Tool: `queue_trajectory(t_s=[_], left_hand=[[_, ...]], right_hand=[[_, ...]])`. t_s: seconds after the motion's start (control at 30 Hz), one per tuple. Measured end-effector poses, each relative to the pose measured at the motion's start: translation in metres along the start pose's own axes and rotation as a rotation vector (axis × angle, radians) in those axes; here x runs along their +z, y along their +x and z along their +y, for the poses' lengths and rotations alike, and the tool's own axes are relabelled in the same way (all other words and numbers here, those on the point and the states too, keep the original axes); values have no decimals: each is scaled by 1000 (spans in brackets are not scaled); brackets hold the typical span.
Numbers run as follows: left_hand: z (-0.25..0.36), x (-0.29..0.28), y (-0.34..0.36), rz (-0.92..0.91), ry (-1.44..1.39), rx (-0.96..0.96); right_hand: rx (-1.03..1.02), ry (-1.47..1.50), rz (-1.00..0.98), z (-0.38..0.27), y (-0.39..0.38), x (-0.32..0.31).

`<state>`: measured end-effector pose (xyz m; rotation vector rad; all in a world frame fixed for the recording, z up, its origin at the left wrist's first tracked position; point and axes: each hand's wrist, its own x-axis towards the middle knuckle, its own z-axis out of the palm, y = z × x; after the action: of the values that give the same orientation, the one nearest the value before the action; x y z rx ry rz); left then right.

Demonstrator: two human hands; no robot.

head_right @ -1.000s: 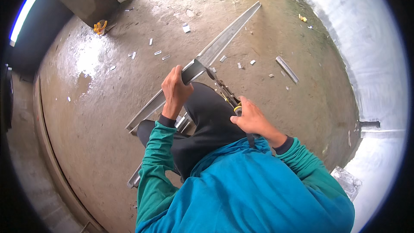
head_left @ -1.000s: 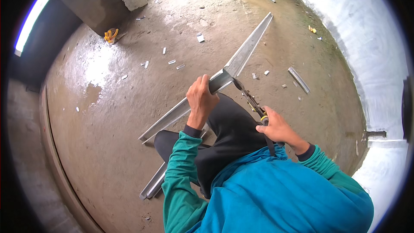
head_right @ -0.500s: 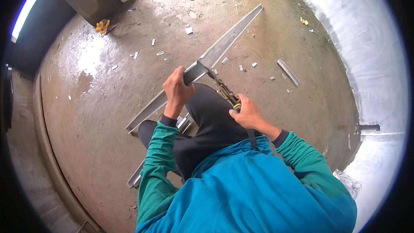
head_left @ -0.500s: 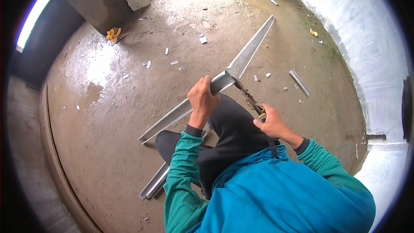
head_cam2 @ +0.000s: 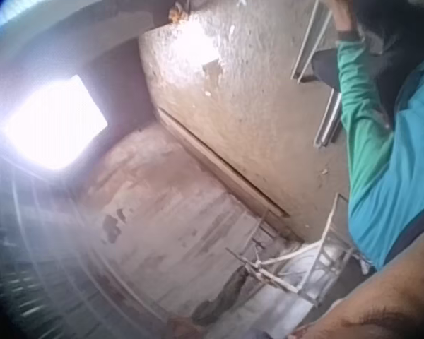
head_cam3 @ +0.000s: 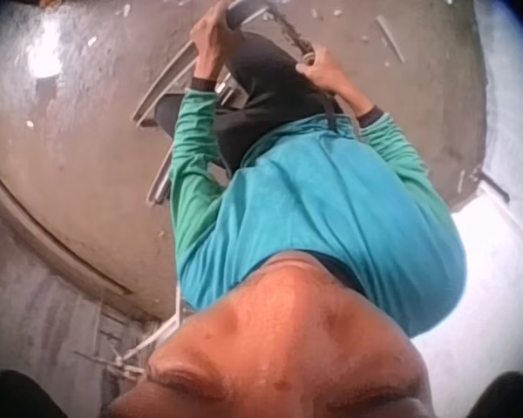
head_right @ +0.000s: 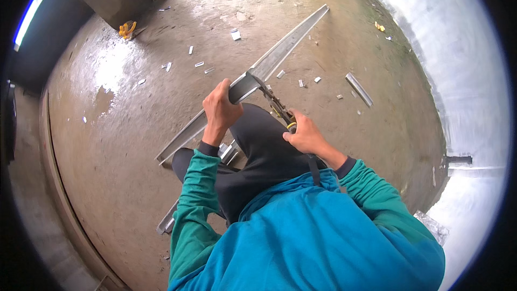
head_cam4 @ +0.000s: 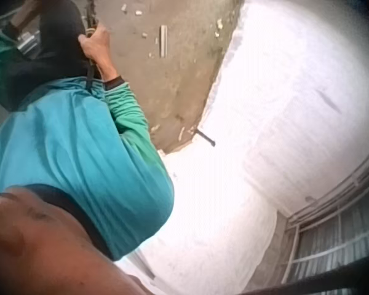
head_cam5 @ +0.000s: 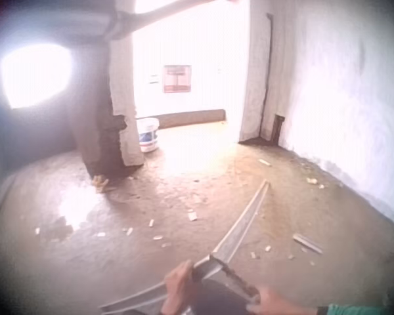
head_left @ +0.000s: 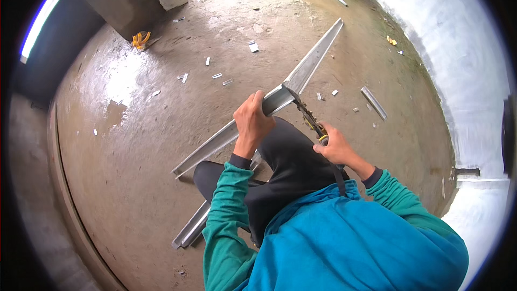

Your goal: The person trims and cuts metal studs using snips. They hold a stud with one hand while using the tool to cut through the metal flanges, then pick up and begin cutting a longer metal stud.

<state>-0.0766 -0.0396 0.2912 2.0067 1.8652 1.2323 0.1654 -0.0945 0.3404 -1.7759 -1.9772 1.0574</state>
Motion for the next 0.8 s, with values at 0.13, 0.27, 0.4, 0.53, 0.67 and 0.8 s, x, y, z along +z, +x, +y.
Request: queue_trajectory(t_s=[0.13, 0.27, 0.4, 0.53, 0.67, 0.8], left_hand=[[-1, -5, -1, -24, -2, -17], [0, -4, -2, -53, 9, -44], [-2, 0, -3, -28, -23, 14], [-5, 1, -4, -33, -2, -1], [-3, -1, 2, -42, 20, -22], [0, -2, 7, -21, -8, -23]], right_hand=[[55, 17, -32, -10, 0, 1], [25, -32, -33, 2, 4, 7], [18, 66, -130, 13, 10, 0], [-38, 85, -101, 13, 17, 4], [-4, 42, -72, -4, 20, 4], [-17, 41, -33, -1, 25, 6]])
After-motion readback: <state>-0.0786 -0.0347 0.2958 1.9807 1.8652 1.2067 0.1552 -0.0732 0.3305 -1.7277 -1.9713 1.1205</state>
